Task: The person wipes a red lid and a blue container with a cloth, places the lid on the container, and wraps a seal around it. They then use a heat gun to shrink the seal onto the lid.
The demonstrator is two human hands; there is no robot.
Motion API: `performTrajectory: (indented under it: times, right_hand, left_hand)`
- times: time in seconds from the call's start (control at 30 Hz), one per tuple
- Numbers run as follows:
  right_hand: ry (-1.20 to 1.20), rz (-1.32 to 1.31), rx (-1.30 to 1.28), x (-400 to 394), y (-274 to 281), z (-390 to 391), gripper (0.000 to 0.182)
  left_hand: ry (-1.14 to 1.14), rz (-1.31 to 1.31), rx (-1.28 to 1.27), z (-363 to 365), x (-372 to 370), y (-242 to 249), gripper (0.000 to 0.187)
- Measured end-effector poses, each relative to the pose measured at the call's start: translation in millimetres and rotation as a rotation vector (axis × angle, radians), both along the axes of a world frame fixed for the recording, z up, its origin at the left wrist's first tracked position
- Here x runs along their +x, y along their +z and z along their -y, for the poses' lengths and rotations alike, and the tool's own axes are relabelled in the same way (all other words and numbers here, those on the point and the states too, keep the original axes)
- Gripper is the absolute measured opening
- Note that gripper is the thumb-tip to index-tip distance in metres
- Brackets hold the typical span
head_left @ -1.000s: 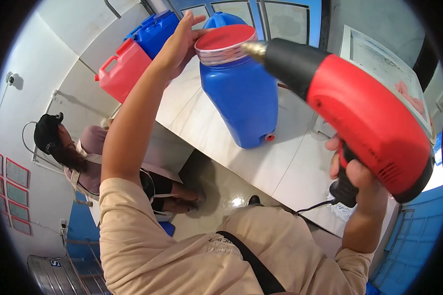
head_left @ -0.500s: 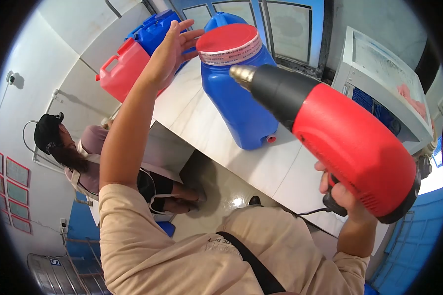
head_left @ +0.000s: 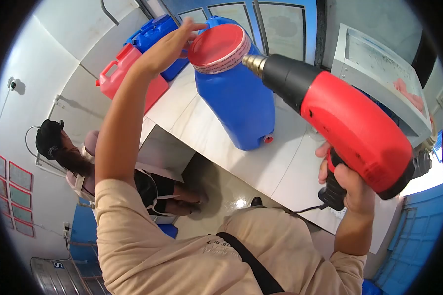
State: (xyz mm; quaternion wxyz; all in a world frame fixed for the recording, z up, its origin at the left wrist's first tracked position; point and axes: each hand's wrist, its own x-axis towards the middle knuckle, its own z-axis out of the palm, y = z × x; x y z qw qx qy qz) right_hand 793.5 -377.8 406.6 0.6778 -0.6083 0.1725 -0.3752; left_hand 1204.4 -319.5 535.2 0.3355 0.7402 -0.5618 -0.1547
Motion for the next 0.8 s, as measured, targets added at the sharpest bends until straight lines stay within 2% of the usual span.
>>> performTrajectory:
  times: [0.07,0.1,0.17,0.2,0.23,0.3,0.33,0.43,0.5,0.53,0.6,0.63,0.67,0.7,0.73,0.77,0.8]
  right_hand:
    - [0.020,0.053,0.060,0,-3,2,0.037]
    - [0.020,0.058,0.055,-2,-3,2,0.037]
    - [-0.059,0.120,0.092,-7,-5,-1,0.038]
    - [-0.055,0.121,0.092,-13,-8,0,0.038]
    - [-0.034,0.133,0.092,-21,-11,1,0.038]
    - [-0.014,0.147,0.106,-31,-19,1,0.038]
    - [0.010,0.136,0.096,-34,-23,1,0.039]
    - [0.008,0.143,0.091,-42,-22,-6,0.039]
    - [-0.018,0.152,0.102,-50,-22,-6,0.038]
    - [0.020,0.165,0.108,-56,-25,-3,0.041]
    - [0.062,0.172,0.115,-68,-33,2,0.045]
    - [0.069,0.245,0.152,-74,-38,6,0.054]
    - [0.073,0.320,0.190,-78,-41,10,0.063]
    - [0.067,0.315,0.192,-80,-36,13,0.063]
    - [0.010,0.307,0.175,-85,-27,17,0.074]
    - [-0.053,0.296,0.158,-90,-19,21,0.085]
    - [-0.097,0.263,0.081,-94,-15,32,0.088]
  left_hand:
    - [-0.062,0.313,0.183,23,-8,8,0.073]
    - [-0.061,0.318,0.177,31,-22,12,0.073]
    - [-0.095,0.666,0.350,42,-52,22,0.083]
    - [-0.012,0.728,0.362,50,-41,11,0.094]
    - [-0.008,0.729,0.367,49,-45,6,0.094]
    - [0.226,0.630,0.423,47,-56,-5,0.091]
    - [0.229,0.632,0.433,45,-56,-9,0.091]
    - [0.179,0.582,0.419,51,-45,0,0.083]
    - [-0.134,0.359,0.407,57,-45,12,0.067]
    - [-0.137,0.361,0.404,61,-47,14,0.067]
    - [-0.172,0.118,0.415,67,-47,16,0.058]
    - [-0.174,0.114,0.414,75,-33,13,0.058]
    - [-0.356,-0.003,0.378,85,-12,10,0.059]
    - [-0.455,-0.063,0.359,89,-9,9,0.059]
    - [-0.554,-0.128,0.345,90,-21,12,0.060]
    - [-0.445,-0.121,0.209,84,-31,14,0.072]
    - [-0.338,-0.119,0.075,75,-51,11,0.085]
